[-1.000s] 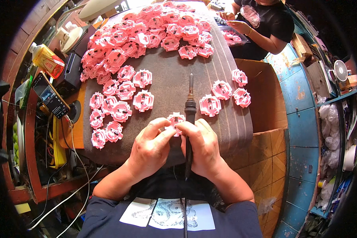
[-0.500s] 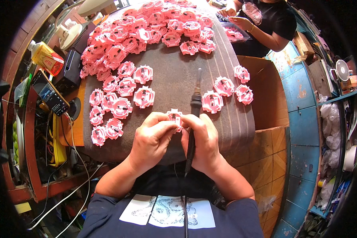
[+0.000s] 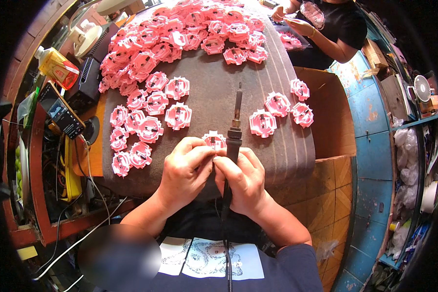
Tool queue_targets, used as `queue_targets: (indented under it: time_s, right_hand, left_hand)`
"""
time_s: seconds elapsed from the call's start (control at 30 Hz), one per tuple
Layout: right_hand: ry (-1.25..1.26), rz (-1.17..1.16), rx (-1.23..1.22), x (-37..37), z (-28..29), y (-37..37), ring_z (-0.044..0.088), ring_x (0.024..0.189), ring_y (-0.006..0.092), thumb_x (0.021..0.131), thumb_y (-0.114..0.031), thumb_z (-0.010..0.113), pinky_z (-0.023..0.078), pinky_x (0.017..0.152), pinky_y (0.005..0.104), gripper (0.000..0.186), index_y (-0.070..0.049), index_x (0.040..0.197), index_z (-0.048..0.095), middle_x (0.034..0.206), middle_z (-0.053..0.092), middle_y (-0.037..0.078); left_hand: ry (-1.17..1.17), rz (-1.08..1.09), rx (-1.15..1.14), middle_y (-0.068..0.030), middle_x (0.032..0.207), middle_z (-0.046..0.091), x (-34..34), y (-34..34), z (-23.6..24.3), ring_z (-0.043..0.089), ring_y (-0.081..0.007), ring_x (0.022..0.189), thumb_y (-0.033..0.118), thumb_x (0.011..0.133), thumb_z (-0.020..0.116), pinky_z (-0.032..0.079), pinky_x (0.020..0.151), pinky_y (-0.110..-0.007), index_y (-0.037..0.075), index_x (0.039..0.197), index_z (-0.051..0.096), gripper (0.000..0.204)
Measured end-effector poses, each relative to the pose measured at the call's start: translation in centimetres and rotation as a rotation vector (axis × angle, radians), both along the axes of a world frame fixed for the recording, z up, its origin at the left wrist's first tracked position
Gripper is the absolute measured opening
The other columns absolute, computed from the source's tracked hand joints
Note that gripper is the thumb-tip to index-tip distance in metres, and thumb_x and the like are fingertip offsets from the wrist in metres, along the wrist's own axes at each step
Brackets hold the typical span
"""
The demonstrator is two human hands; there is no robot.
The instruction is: The person uses a soldering iron to apply heat to small pink plastic components on a workbench. They pick up each component, apply the soldering iron to specific points, and place the finished items into a cardboard box. Another person is visible in the background performing a similar task.
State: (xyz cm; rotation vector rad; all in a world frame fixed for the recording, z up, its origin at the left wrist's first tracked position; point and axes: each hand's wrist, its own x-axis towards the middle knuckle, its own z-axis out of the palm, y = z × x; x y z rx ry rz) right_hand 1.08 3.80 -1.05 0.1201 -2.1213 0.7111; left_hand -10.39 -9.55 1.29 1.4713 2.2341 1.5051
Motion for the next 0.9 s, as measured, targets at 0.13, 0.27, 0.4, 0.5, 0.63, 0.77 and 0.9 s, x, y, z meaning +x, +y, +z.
queue_targets:
  time_s: [0.13,0.27,0.4,0.5,0.63,0.77,0.9]
  right_hand:
    - [-0.007,0.036,-0.029,-0.2,0.0,0.2,0.062,0.073,0.036,0.075,0.009,0.075,0.05,0.065,0.0433,0.056,-0.002,0.127,0.057,0.098,0.068,0.017]
    - [-0.027,0.018,-0.005,0.0,-0.4,0.3,0.062,0.072,0.0357,0.077,0.009,0.075,0.051,0.066,0.0435,0.054,-0.001,0.127,0.057,0.097,0.068,0.017]
    - [0.002,0.039,-0.05,0.2,0.1,0.4,0.065,0.075,0.0357,0.084,0.006,0.074,0.052,0.067,0.0438,0.046,0.0,0.127,0.058,0.101,0.07,0.019]
    - [0.029,0.055,-0.049,1.9,-0.1,1.1,0.07,0.077,0.0343,0.091,-0.004,0.072,0.056,0.069,0.0437,0.04,0.002,0.128,0.06,0.1,0.072,0.019]
    - [-0.005,0.022,-0.079,4.3,0.2,1.5,0.068,0.078,0.0325,0.102,-0.044,0.069,0.056,0.07,0.0428,0.066,0.007,0.14,0.054,0.097,0.071,0.019]
    - [-0.072,-0.03,-0.079,5.7,1.8,1.3,0.067,0.081,0.0357,0.1,-0.048,0.07,0.057,0.072,0.0456,0.061,0.007,0.126,0.063,0.101,0.068,0.023]
    - [-0.057,0.024,-0.017,6.4,2.9,0.9,0.064,0.069,0.0293,0.088,-0.014,0.081,0.054,0.06,0.0393,0.033,0.002,0.113,0.066,0.09,0.067,0.015]
  left_hand:
    - [0.032,-0.008,0.032,-0.0139,0.103,0.069,-0.1,0.1,0.2,0.072,-0.0292,0.088,-0.003,0.085,0.076,0.059,0.074,-0.037,0.006,0.11,0.08,0.027]
    - [-0.003,0.006,0.034,-0.014,0.103,0.069,0.1,0.1,0.0,0.073,-0.0281,0.086,-0.003,0.085,0.076,0.059,0.071,-0.036,0.006,0.11,0.08,0.027]
    - [0.019,0.029,0.005,-0.0152,0.101,0.068,0.3,0.2,-0.2,0.072,-0.0318,0.087,0.0,0.086,0.075,0.06,0.073,-0.04,0.003,0.103,0.075,0.017]
    - [0.051,0.031,-0.009,-0.0158,0.101,0.068,0.3,0.2,-0.1,0.071,-0.0338,0.087,0.001,0.087,0.075,0.06,0.074,-0.042,0.002,0.098,0.071,0.012]
    - [0.075,0.03,-0.008,-0.0161,0.102,0.068,0.3,0.2,-0.1,0.071,-0.034,0.086,0.0,0.087,0.075,0.06,0.074,-0.042,0.001,0.097,0.07,0.012]
    - [0.075,0.028,0.005,-0.0146,0.102,0.069,0.2,0.0,-0.4,0.072,-0.0305,0.08,-0.002,0.086,0.077,0.059,0.07,-0.038,0.003,0.101,0.074,0.016]
    - [0.054,0.01,-0.011,-0.0142,0.102,0.068,0.1,0.0,-0.2,0.071,-0.0291,0.078,-0.002,0.086,0.077,0.058,0.069,-0.037,0.003,0.102,0.074,0.016]
